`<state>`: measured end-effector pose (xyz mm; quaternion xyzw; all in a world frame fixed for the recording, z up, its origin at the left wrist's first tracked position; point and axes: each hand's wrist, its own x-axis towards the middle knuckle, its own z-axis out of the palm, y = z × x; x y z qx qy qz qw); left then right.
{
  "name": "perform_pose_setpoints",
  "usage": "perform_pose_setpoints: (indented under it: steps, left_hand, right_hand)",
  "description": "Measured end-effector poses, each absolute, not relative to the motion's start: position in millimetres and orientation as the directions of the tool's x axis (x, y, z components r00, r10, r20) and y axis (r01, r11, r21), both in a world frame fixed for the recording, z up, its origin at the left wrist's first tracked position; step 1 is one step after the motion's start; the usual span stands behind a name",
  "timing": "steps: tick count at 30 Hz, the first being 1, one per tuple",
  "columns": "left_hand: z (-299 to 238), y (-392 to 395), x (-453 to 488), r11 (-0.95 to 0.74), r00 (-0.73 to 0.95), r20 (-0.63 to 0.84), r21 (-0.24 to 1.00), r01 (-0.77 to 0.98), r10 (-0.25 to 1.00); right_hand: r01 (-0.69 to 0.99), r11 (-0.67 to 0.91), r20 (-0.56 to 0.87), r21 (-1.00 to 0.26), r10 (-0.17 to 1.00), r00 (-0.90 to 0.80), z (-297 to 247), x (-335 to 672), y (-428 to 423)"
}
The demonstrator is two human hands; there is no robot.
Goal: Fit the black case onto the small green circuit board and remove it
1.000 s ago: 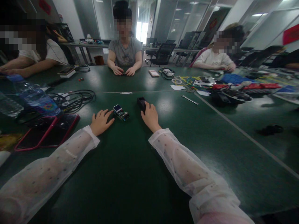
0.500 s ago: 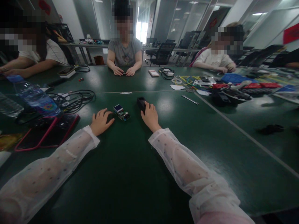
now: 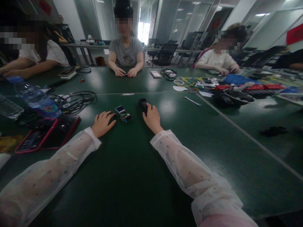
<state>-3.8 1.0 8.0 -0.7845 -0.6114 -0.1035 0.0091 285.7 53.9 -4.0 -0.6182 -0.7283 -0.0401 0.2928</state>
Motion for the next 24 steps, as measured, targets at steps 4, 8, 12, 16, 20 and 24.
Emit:
perform_pose_setpoints:
  steps: [4, 8, 12, 16, 20, 24]
  left_hand:
    - [7.9, -0.1, -2.4, -0.239, 0.218, 0.179, 0.11, 0.965, 0.959]
    - [8.8, -0.4, -2.6, -0.243, 0.223, 0.174, 0.107, 0.964, 0.959]
    - [9.5, -0.1, -3.1, -0.251, 0.229, 0.173, 0.112, 0.962, 0.958]
    - [8.8, 0.7, -3.5, -0.248, 0.228, 0.166, 0.113, 0.962, 0.959]
    - [6.3, 1.1, -2.4, -0.241, 0.218, 0.194, 0.106, 0.965, 0.956]
    - [5.2, -0.1, -0.2, -0.222, 0.196, 0.219, 0.099, 0.97, 0.956]
  right_hand:
    - [0.915, 0.225, 0.471, -0.333, 0.881, -0.045, -3.7, 285.0, 53.4]
    - [0.894, 0.266, 0.515, -0.361, 0.856, -0.046, -0.8, 282.6, 50.4]
    - [0.837, 0.36, 0.603, -0.412, 0.796, -0.046, 6.4, 275.2, 41.6]
    - [0.748, 0.448, 0.64, -0.489, 0.767, -0.041, 14.6, 256.9, 23.4]
    - [0.67, 0.542, 0.645, -0.508, 0.755, -0.122, 19.2, 234.5, 4.2]
    - [0.642, 0.598, 0.628, -0.479, 0.745, -0.226, 20.2, 222.3, -4.8]
